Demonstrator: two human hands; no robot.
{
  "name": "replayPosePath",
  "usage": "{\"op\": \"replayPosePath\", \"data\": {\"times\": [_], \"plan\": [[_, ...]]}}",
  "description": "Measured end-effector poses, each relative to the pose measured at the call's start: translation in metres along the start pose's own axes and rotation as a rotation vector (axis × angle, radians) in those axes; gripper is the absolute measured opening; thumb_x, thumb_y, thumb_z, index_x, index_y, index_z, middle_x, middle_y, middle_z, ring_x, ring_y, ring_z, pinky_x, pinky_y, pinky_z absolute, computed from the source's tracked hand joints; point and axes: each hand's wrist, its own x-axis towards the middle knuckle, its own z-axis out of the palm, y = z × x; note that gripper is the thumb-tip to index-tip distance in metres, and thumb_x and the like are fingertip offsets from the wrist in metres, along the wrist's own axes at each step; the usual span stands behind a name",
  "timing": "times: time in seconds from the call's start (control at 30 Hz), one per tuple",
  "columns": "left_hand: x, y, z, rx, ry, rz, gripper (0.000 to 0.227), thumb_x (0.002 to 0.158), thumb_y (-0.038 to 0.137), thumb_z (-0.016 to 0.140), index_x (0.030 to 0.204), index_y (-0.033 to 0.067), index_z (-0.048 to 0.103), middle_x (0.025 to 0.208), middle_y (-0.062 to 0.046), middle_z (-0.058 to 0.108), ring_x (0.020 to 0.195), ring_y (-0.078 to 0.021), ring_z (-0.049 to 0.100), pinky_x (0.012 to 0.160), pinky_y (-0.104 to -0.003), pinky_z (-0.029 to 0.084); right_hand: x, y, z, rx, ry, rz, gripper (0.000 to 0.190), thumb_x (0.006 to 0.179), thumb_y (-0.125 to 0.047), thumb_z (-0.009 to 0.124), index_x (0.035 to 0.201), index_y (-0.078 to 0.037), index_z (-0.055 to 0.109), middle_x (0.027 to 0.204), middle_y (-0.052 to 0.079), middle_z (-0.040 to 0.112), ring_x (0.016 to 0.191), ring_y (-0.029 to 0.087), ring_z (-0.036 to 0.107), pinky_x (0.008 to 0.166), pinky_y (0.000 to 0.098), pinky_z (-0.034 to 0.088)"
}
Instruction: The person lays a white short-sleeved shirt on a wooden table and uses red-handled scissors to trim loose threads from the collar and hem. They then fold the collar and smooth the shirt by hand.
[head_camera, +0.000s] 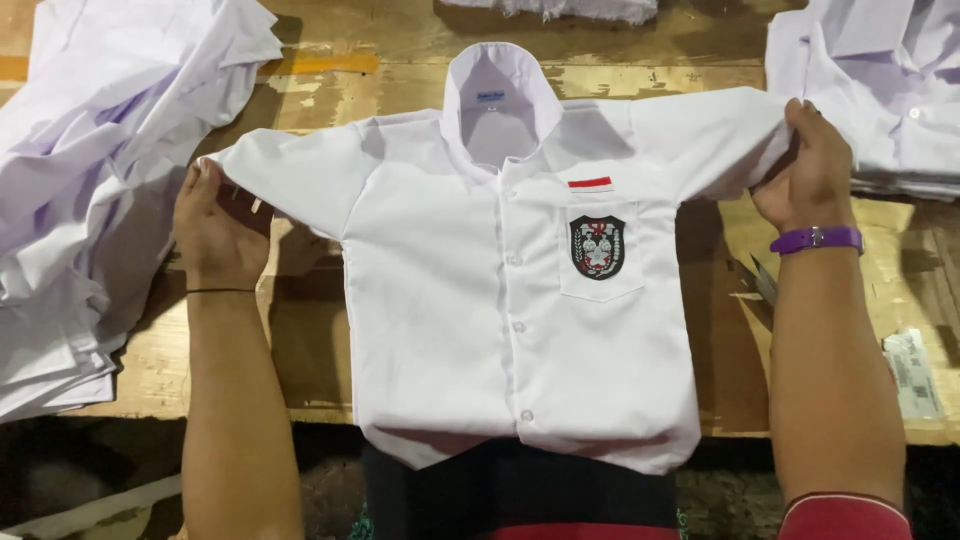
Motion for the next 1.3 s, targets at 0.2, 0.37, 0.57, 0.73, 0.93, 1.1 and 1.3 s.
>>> {"op": "replayPosePath", "data": {"times": [0.2, 0.37, 0.57, 0.73, 0.93, 1.1, 1.3], "plan": [[0.043, -0.046, -0.033, 0.039, 0.090, 0.082, 0.021, 0.103, 0.025, 0.069, 0.122, 0.0277, 0.062, 0.135, -0.001, 0.073, 0.117, -0.0160, 0.073, 0.076, -0.037, 0.063, -0.001, 0.000, 0.001, 0.035, -0.089, -0.052, 0.018, 0.097, -0.023, 0.057, 0.111, -0.021, 0.067, 0.129, 0.002, 0.071, 0.124, 0.024, 0.069, 0.101, 0.0390, 0.063], [0.024, -0.021, 0.007, 0.826, -0.318, 0.151, 0.074, 0.103, 0.003, 0.063, 0.161, 0.0131, 0.017, 0.163, -0.013, 0.038, 0.145, -0.0256, 0.043, 0.115, -0.040, 0.042, 0.041, 0.019, -0.033, -0.343, -0.205, -0.050, 0.030, 0.110, -0.008, 0.051, 0.130, -0.027, 0.041, 0.122, -0.003, 0.054, 0.115, 0.011, 0.058, 0.102, 0.0319, 0.055], [0.024, -0.024, 0.013, 1.066, -0.137, 0.163, 0.082, 0.104, 0.003, 0.065, 0.160, 0.0128, 0.006, 0.172, -0.014, 0.018, 0.157, -0.0327, 0.022, 0.124, -0.045, 0.029, 0.047, 0.019, -0.037, -0.594, -0.131, -0.099, 0.046, 0.106, 0.001, 0.053, 0.135, -0.028, 0.032, 0.130, 0.005, 0.058, 0.098, 0.008, 0.054, 0.075, 0.0230, 0.048], [0.022, -0.024, 0.005, 1.092, -0.131, 0.305, 0.077, 0.109, 0.009, 0.069, 0.159, 0.0079, 0.010, 0.170, -0.019, 0.018, 0.157, -0.0349, 0.023, 0.124, -0.042, 0.035, 0.034, 0.014, -0.030, -0.715, -0.087, -0.136, 0.044, 0.106, 0.003, 0.052, 0.134, -0.025, 0.033, 0.122, 0.005, 0.058, 0.087, 0.007, 0.050, 0.066, 0.0200, 0.042], [-0.007, -0.001, 0.019, 1.021, -0.133, 0.033, 0.080, 0.103, 0.002, 0.061, 0.167, 0.0200, 0.017, 0.075, -0.002, 0.046, 0.071, -0.0110, 0.046, 0.072, -0.027, 0.044, -0.003, 0.005, 0.002, -1.160, 0.049, -0.402, 0.032, 0.103, -0.005, 0.059, 0.129, -0.009, 0.041, 0.129, 0.018, 0.061, 0.092, 0.031, 0.064, 0.065, 0.0437, 0.054], [-0.059, 0.013, 0.038, 1.173, -0.114, 0.056, 0.065, 0.096, 0.001, 0.063, 0.152, 0.0034, 0.032, 0.153, -0.018, 0.040, 0.139, -0.0323, 0.040, 0.110, -0.040, 0.048, -0.032, 0.005, 0.046, -1.388, -0.195, -0.836, 0.027, 0.106, -0.001, 0.066, 0.129, 0.009, 0.059, 0.121, 0.025, 0.060, 0.086, 0.033, 0.058, 0.071, 0.0474, 0.050], [-0.176, -0.007, 0.040, 1.654, -0.136, -0.225, 0.046, 0.098, 0.054, 0.057, 0.122, 0.0148, 0.065, 0.101, -0.008, 0.071, 0.096, -0.0244, 0.064, 0.081, -0.036, 0.058, -0.056, 0.037, 0.132, -1.197, -0.558, -0.687, 0.022, 0.102, -0.015, 0.063, 0.120, -0.004, 0.064, 0.100, 0.008, 0.074, 0.073, 0.027, 0.072, 0.067, 0.0393, 0.053]]}}
